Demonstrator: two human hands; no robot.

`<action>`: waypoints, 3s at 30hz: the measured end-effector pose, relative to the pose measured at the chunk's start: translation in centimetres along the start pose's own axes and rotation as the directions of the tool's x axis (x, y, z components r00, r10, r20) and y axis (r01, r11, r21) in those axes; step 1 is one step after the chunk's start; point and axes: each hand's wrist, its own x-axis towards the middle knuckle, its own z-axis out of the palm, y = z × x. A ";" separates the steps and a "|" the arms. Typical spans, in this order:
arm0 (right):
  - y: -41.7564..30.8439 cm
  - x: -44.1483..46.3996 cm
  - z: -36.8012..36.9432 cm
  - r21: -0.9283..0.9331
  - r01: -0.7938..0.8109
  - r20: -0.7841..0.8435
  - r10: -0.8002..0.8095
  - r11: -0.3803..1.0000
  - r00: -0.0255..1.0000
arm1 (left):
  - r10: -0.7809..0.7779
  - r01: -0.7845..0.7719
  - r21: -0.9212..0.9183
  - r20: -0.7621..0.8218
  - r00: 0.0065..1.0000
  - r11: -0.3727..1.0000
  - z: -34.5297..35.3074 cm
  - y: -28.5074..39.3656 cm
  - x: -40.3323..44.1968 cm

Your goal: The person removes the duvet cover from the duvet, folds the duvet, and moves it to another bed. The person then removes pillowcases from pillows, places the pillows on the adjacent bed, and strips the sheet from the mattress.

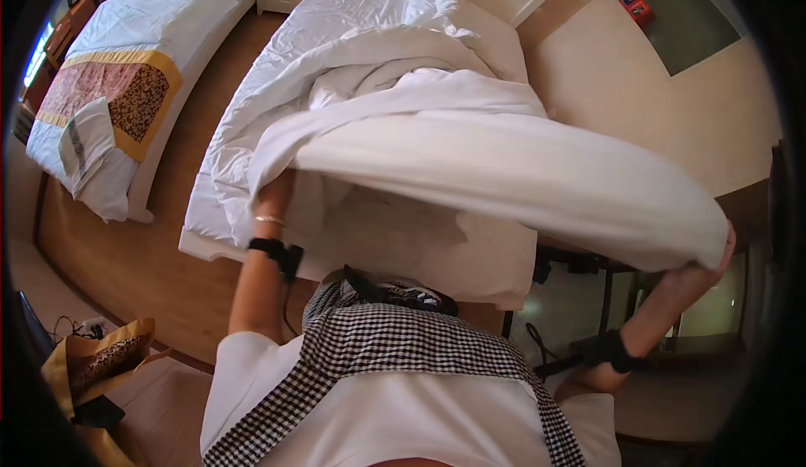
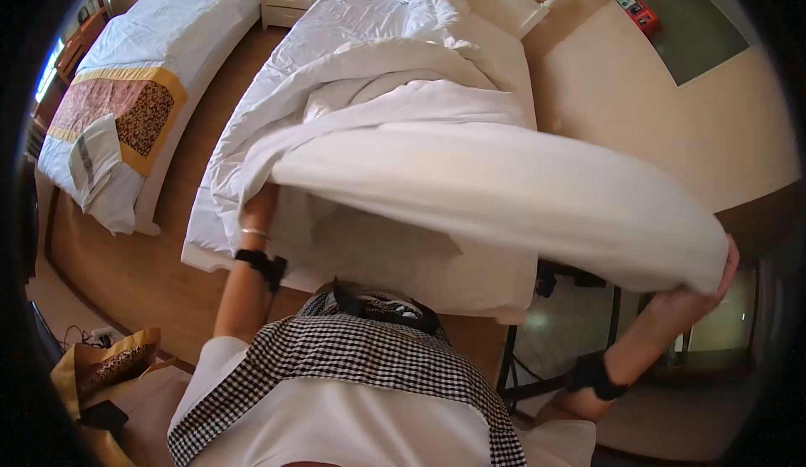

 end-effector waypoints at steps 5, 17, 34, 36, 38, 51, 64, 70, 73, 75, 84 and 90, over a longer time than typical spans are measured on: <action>6.2 0.1 0.8 -0.490 0.427 0.508 -0.150 0.760 0.848 | 0.266 0.013 -0.744 0.254 0.930 0.668 -16.7 9.4 5.5; 6.4 -16.7 14.7 0.068 0.008 0.963 -0.068 0.998 0.260 | 0.694 0.426 -0.733 0.664 0.279 0.530 -27.2 18.2 5.4; 8.4 -7.1 10.5 -0.048 -0.063 0.586 0.079 0.997 0.806 | -0.266 0.281 -0.128 0.122 0.956 0.951 -1.0 -6.1 -2.7; 9.9 -7.2 10.1 -0.059 -0.081 0.585 0.101 0.995 0.805 | -0.357 0.344 -0.099 -0.207 0.911 0.934 -7.3 -7.4 1.4; 10.3 -7.3 10.1 -0.038 -0.212 0.514 0.201 0.977 0.834 | -0.407 0.394 0.240 0.006 0.913 0.887 -7.8 -10.7 2.6; 30.2 -4.2 2.1 -0.224 -0.598 0.099 0.629 0.769 0.771 | -0.637 0.515 0.559 0.029 0.771 0.650 -4.9 -24.6 -9.6; 25.7 -6.7 4.9 -0.176 -0.559 0.190 0.585 0.810 0.788 | 0.393 0.029 -0.737 0.393 0.831 0.676 -5.0 14.2 -3.7; 22.8 -5.8 2.9 -0.099 -0.433 0.424 0.432 0.896 0.796 | 0.209 0.248 -0.670 0.524 0.825 0.700 4.1 22.7 -9.7; 22.9 -4.6 -1.4 -0.361 -0.200 0.609 0.392 0.911 0.689 | -0.042 0.105 -0.216 0.279 0.959 0.971 -1.6 13.0 -5.6; 29.1 -5.6 -7.8 -0.486 -0.127 0.664 0.460 0.864 0.589 | -0.366 0.457 -0.372 0.292 0.884 0.808 -6.9 3.6 -4.6; 35.6 -33.6 -25.3 -0.750 0.227 0.627 0.777 0.621 -0.055 | -0.188 0.110 0.157 0.689 0.699 0.982 -18.7 2.9 -19.1; 30.1 -41.8 -30.7 -0.868 0.251 0.398 0.903 0.428 -0.164 | -0.166 0.052 0.158 0.944 0.286 0.986 -10.1 -3.9 -37.3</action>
